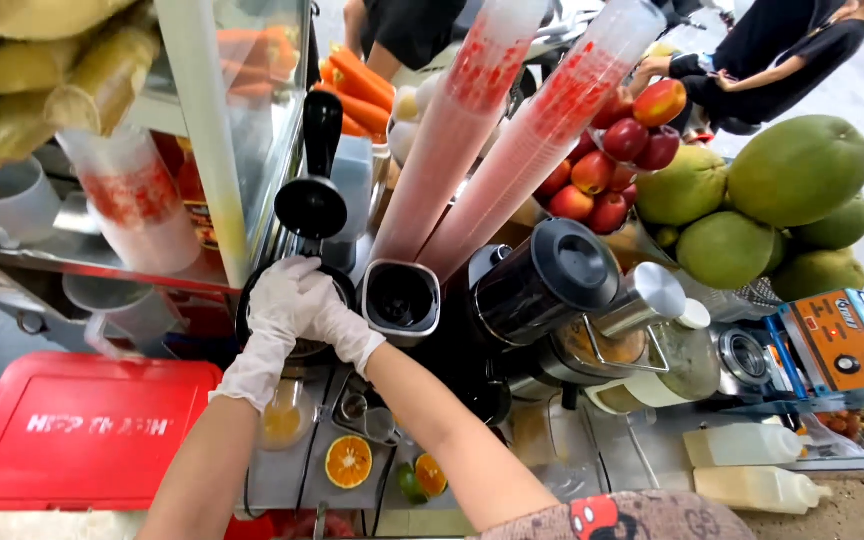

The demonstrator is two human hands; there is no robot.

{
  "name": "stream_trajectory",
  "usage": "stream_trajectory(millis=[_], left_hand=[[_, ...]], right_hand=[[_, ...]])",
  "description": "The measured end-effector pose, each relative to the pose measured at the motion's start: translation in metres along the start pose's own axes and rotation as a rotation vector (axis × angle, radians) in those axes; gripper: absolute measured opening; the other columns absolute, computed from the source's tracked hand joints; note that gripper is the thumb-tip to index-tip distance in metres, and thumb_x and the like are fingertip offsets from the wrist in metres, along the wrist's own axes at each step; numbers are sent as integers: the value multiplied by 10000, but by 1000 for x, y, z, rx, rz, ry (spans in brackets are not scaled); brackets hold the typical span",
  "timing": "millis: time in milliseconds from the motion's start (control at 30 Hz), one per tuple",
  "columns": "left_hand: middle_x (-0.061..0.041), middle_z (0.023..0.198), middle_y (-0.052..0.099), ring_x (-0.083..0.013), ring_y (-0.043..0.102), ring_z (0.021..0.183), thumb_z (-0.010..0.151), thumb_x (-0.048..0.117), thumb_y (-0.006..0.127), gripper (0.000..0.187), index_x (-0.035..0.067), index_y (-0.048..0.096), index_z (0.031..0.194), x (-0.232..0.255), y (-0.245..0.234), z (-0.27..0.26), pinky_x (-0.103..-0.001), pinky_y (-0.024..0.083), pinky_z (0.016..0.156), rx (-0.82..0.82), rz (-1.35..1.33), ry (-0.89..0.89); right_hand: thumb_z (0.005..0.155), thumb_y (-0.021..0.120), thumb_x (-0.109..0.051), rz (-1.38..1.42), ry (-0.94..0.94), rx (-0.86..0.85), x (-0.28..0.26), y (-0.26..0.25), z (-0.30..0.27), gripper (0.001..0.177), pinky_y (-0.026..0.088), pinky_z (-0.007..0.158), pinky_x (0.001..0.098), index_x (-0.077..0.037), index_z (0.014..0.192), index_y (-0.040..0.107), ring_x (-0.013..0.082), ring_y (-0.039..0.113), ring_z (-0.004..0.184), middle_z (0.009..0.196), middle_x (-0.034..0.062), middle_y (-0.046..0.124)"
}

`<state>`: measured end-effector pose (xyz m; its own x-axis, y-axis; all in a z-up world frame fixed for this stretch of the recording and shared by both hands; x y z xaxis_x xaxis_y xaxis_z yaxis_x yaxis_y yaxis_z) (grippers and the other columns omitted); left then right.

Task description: Prepare a fruit drink at a street stall including juicing and mixing ingredients.

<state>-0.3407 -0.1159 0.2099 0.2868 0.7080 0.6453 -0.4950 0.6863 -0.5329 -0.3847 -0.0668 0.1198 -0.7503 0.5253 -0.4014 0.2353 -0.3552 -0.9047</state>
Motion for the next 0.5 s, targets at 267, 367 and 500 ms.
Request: stream_trajectory(millis=[267,367,500], left_hand=[[-55,1182,734,-294,651,1142,686,529,738,476,227,798,1049,9,29,15,-451,494,996,-36,333,192],[-91,1199,721,-304,648,1153,721,515,731,481,201,789,1081,15,13,-150,-450,492,1019,-234,292,137],[-143,1242,692,-364,637,1176,741,358,746,441,132,774,1118,61,-43,-39,-470,490,1028,23,127,181]], right_hand=[[941,600,-214,-382,-24,339,-3,-26,-22,486,396,1153,432,-62,1399,538,301,497,1352,1403,159,554],[922,627,-226,-155,133,102,-87,65,-141,444,422,1111,427,-75,1336,571,301,527,1307,1349,148,583],[896,664,-242,-137,108,78,-57,9,-77,389,457,1056,421,-91,1252,614,301,567,1248,1277,133,621]])
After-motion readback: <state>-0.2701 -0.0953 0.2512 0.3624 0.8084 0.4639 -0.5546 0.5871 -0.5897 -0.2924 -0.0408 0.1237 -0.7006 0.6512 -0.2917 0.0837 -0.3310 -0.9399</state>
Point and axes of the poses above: each hand's wrist, its own z-axis towards the middle knuckle, its own y-axis out of the palm, x = y × z, the point moved 8 cm from there along z, towards the middle knuckle
